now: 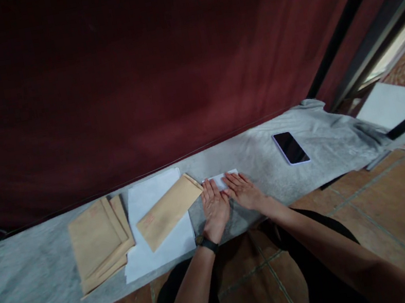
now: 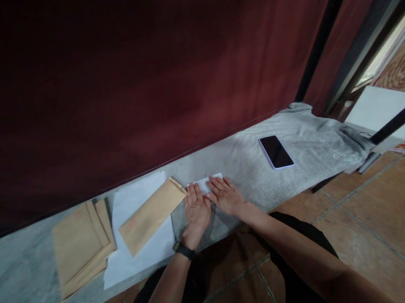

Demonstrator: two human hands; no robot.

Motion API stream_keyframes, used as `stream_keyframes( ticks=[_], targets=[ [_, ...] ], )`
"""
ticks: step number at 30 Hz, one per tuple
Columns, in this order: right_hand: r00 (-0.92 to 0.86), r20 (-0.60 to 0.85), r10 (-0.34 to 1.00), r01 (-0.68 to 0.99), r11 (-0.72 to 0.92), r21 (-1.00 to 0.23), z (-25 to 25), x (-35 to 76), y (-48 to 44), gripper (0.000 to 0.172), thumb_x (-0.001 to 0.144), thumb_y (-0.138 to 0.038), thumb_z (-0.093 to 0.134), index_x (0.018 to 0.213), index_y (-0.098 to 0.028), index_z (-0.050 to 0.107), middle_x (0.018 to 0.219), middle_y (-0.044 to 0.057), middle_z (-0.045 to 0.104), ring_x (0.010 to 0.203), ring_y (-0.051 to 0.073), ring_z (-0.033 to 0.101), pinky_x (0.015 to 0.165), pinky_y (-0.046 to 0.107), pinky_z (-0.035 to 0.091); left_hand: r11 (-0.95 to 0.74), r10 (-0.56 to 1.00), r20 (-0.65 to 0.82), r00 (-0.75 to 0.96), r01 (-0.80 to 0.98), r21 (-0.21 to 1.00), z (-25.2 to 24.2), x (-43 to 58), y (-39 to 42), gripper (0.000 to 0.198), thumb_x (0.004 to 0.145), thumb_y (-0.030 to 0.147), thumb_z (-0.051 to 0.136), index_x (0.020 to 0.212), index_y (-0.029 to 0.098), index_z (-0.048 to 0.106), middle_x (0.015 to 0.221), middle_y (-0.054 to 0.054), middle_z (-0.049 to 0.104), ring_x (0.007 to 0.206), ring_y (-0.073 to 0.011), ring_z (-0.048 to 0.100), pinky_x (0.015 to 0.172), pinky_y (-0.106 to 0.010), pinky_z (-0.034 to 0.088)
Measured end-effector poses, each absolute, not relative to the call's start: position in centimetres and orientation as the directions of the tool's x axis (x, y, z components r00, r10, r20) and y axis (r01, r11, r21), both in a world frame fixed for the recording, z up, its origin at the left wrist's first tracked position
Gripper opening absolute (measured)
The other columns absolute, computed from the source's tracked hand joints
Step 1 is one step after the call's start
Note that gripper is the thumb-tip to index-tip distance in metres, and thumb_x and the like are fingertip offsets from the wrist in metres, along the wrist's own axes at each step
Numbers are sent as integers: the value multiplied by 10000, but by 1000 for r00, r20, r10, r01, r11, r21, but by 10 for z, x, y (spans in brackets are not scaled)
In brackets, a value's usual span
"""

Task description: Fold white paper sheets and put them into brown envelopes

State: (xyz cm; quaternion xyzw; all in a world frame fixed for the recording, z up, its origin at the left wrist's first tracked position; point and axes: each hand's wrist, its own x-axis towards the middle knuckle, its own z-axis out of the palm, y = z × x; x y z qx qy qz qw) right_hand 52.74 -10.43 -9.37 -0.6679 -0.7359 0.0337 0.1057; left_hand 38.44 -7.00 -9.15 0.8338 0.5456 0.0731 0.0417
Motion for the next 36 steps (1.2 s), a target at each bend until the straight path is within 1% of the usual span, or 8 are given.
stream_keyframes(
  ticks=[5,8,13,21,25,29,33,36],
  targets=[
    [-61,149,987,988,81,-132,-99,545,-109,543,1064,-416,335,1562,-207,389,1643,94,315,1496,281,350,1231,505,242,-405,914,88,396,903,145,-91,378,-76,627,1019,300,316,1554,-26,284,1642,-246,245,1545,-312,211,1241,-474,264],
    [-51,151,987,989,71,-131,-101,555,-111,548,1062,-435,344,1556,-203,400,1642,99,321,1487,295,358,1221,519,247,-414,910,95,404,901,134,-92,371,-81,661,1029,370,318,1561,-18,272,1638,-252,249,1544,-320,216,1228,-483,291],
    [-22,145,989,988,44,-149,-102,567,-112,552,1057,-454,368,1553,-214,406,1630,106,352,1488,303,350,1212,539,248,-432,899,134,417,894,118,-96,359,-89,690,1029,438,317,1561,0,283,1618,-253,306,1523,-335,278,1206,-503,327],
    [51,133,990,993,-36,-111,-100,585,-113,609,1023,-542,416,1540,-220,434,1626,105,365,1470,331,373,1204,535,264,-480,871,164,463,874,80,-93,346,-102,662,1025,441,334,1540,26,354,1587,-237,382,1494,-328,352,1185,-486,367],
    [77,142,987,990,-59,-126,-96,592,-112,652,1004,-526,455,1547,-167,414,1614,144,376,1473,334,372,1203,536,275,-488,867,156,472,869,79,-92,343,-107,649,1022,430,350,1524,20,386,1562,-250,414,1485,-334,365,1178,-501,376],
    [1,181,983,984,31,-175,-87,574,-107,609,1038,-430,385,1577,-150,350,1639,126,330,1498,285,342,1217,472,282,-483,869,178,462,870,97,-93,343,-110,645,1028,415,336,1537,20,361,1561,-251,414,1490,-338,354,1181,-516,370],
    [-162,178,971,958,197,-207,-82,538,-103,564,1055,-417,352,1571,-190,371,1656,91,299,1516,260,309,1239,454,253,-512,851,214,480,850,127,-90,347,-110,626,1028,366,346,1558,35,321,1584,-232,389,1510,-321,314,1198,-497,360],
    [-210,153,966,950,238,-202,-86,522,-101,532,1059,-371,352,1556,-187,401,1638,101,337,1512,247,319,1243,463,251,-583,806,229,546,799,149,-87,354,-108,596,1022,286,341,1563,38,309,1602,-212,373,1523,-299,289,1225,-479,333]
  ],
)
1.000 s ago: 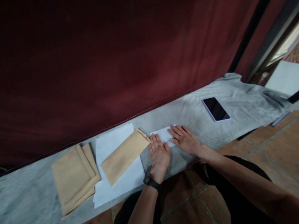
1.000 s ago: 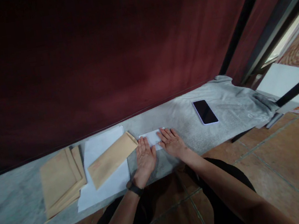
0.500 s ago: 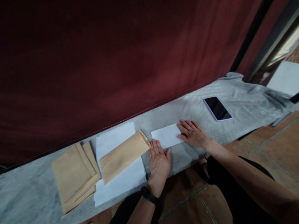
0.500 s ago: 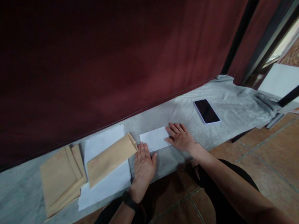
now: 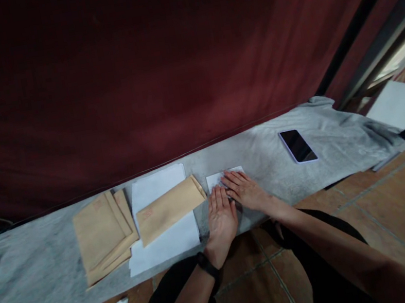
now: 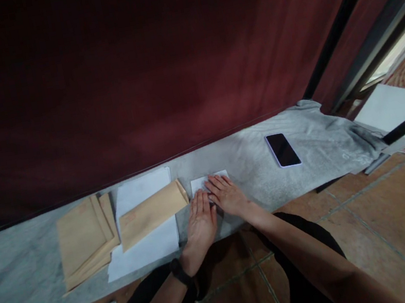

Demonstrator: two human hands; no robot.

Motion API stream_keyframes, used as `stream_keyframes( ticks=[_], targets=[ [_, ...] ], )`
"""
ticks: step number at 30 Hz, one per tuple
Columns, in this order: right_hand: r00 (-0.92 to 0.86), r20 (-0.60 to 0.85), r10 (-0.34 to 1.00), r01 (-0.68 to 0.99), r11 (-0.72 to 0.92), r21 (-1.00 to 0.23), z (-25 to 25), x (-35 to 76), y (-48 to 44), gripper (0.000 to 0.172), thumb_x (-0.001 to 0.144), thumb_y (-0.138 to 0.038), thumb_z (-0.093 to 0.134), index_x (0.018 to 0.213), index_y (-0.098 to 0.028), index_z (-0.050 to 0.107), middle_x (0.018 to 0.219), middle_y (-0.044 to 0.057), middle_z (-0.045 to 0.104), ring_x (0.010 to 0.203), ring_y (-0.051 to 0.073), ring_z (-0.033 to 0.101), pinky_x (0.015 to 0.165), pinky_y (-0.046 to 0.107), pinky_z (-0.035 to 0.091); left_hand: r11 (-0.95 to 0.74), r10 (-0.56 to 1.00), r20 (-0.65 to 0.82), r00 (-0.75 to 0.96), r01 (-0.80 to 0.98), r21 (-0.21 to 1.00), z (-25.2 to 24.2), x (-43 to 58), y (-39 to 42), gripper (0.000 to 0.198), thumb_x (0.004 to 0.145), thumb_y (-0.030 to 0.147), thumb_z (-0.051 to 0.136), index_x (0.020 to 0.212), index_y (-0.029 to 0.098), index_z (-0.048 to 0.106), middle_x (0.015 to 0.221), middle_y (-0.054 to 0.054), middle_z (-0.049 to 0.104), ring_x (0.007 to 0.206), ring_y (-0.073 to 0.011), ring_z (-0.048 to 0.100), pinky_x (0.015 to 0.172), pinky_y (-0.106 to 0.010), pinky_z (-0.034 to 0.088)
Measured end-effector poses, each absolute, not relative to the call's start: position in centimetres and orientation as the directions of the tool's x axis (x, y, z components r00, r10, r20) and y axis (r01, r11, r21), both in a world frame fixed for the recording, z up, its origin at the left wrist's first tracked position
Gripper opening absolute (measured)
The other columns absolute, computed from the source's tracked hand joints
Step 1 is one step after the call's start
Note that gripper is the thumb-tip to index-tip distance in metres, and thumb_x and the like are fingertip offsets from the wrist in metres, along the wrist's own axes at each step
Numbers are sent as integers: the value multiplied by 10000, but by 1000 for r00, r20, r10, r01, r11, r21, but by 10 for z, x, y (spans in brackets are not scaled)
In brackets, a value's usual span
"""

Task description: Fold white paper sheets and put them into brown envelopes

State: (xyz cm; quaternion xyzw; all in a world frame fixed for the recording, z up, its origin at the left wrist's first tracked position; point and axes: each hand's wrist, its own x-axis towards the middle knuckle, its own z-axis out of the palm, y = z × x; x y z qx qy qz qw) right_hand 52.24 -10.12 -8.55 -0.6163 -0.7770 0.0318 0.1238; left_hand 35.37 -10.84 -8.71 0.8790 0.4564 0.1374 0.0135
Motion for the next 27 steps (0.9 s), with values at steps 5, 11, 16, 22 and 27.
stream_keyframes(
  ticks=[5,11,16,22,27],
  targets=[
    [-208,160,965,961,232,-150,-95,521,-101,517,1040,-234,337,1544,-146,415,1629,130,343,1506,261,332,1240,477,253,-621,783,219,583,758,200,-88,367,-99,593,1010,212,322,1570,25,272,1632,-204,318,1543,-281,229,1247,-478,300],
    [-187,145,972,968,208,-141,-97,521,-103,535,1018,-208,376,1551,-167,409,1637,107,325,1508,247,330,1246,447,236,-585,810,151,566,772,246,-91,372,-79,589,1038,276,257,1544,-22,307,1625,-235,309,1549,-287,200,1255,-491,274],
    [-119,144,982,978,142,-156,-91,526,-105,517,1049,-300,350,1548,-183,417,1630,97,350,1487,268,367,1231,467,240,-475,880,125,458,849,232,-93,378,-69,611,1023,290,296,1544,-29,303,1614,-249,323,1545,-299,215,1249,-503,266],
    [60,146,988,986,-35,-165,-89,551,-107,534,1048,-362,384,1519,-119,445,1594,144,417,1450,317,395,1195,487,263,-412,911,119,396,890,193,-88,386,-72,606,995,249,359,1526,-43,337,1603,-265,334,1530,-310,268,1241,-482,274],
    [224,165,960,951,-179,-253,-84,568,-104,502,1010,-381,476,1436,-118,512,1445,182,561,1288,323,516,1061,444,391,-553,833,155,531,810,194,-64,371,-71,661,996,390,456,1559,66,334,1627,-203,335,1547,-299,230,1254,-490,229]
  ],
)
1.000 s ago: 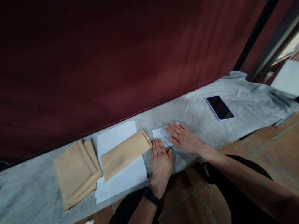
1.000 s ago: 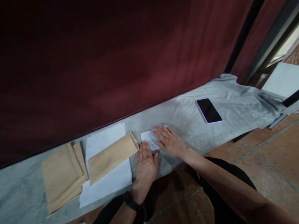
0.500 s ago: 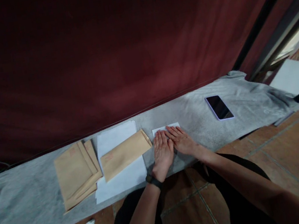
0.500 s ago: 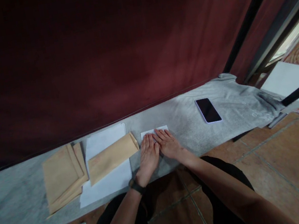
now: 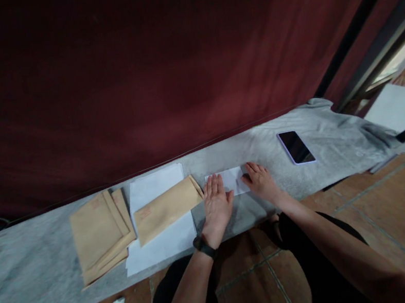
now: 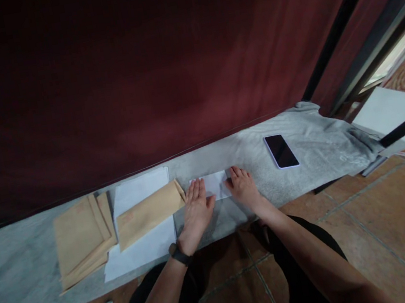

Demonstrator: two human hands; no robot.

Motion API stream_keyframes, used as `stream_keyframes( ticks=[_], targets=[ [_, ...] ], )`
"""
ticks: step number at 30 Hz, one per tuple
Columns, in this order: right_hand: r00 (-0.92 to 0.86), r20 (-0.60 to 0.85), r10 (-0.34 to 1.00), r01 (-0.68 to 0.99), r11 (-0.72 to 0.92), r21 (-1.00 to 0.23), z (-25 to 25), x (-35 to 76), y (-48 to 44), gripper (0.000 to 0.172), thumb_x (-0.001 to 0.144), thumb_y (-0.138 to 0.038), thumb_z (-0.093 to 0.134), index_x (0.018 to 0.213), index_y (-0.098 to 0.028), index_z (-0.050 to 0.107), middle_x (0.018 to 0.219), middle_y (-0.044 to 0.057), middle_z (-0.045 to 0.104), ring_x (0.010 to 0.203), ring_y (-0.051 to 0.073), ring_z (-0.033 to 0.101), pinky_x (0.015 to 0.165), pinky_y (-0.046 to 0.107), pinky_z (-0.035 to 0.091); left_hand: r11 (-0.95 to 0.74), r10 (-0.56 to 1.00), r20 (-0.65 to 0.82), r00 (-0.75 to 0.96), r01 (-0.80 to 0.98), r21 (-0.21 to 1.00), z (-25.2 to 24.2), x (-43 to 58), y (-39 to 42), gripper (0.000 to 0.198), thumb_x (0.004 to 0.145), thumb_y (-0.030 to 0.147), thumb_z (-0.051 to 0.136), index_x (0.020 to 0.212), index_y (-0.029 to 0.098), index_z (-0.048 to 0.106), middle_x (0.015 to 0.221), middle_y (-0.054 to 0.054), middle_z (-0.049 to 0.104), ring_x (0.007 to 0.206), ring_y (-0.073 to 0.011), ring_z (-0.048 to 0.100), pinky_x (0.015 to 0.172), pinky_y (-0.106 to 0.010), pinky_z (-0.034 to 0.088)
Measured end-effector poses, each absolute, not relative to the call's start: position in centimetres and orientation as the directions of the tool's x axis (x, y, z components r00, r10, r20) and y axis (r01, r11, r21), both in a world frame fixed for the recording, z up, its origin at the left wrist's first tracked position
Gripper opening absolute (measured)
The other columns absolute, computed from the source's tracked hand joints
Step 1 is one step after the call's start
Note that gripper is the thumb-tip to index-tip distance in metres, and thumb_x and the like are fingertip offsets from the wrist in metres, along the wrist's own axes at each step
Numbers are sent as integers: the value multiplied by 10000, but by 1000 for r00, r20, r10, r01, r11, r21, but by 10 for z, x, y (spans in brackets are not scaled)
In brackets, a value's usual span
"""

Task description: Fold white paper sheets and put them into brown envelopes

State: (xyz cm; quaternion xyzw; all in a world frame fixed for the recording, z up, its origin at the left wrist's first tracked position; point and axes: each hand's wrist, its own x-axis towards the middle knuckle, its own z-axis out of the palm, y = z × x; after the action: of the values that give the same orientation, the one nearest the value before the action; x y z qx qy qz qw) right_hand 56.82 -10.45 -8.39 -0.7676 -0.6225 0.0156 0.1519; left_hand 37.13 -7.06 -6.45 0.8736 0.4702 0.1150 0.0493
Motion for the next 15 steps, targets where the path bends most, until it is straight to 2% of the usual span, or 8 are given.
stream_keyframes(
  ticks=[3,6,11,15],
  targets=[
    [275,160,948,929,-220,-297,-82,572,-102,429,991,-419,523,1294,-127,606,1221,176,659,1145,313,566,983,418,431,-554,832,156,533,813,176,-49,344,-56,891,877,530,654,1606,216,249,1698,-147,153,1572,-350,63,1253,-595,88],
    [284,160,945,921,-223,-319,-84,570,-100,361,977,-424,561,1176,-132,636,1097,159,668,1081,299,574,943,393,441,-397,915,0,404,900,178,-42,307,-35,1124,747,582,773,1624,247,155,1704,-178,69,1568,-388,22,1229,-636,53],
    [307,131,943,921,-259,-290,-84,561,-98,346,966,-438,590,1123,-130,614,1062,150,658,1051,291,587,908,371,441,-273,931,-211,296,953,133,-44,255,-11,1226,673,615,793,1627,260,109,1699,-210,38,1564,-408,10,1200,-655,46],
    [348,86,934,911,-315,-266,-79,556,-98,363,939,-452,638,1121,-141,596,1088,149,659,1035,292,610,885,363,442,-254,914,-292,282,958,132,-42,239,-5,1241,651,614,783,1626,250,107,1693,-213,92,1566,-393,26,1199,-626,57]
  ],
)
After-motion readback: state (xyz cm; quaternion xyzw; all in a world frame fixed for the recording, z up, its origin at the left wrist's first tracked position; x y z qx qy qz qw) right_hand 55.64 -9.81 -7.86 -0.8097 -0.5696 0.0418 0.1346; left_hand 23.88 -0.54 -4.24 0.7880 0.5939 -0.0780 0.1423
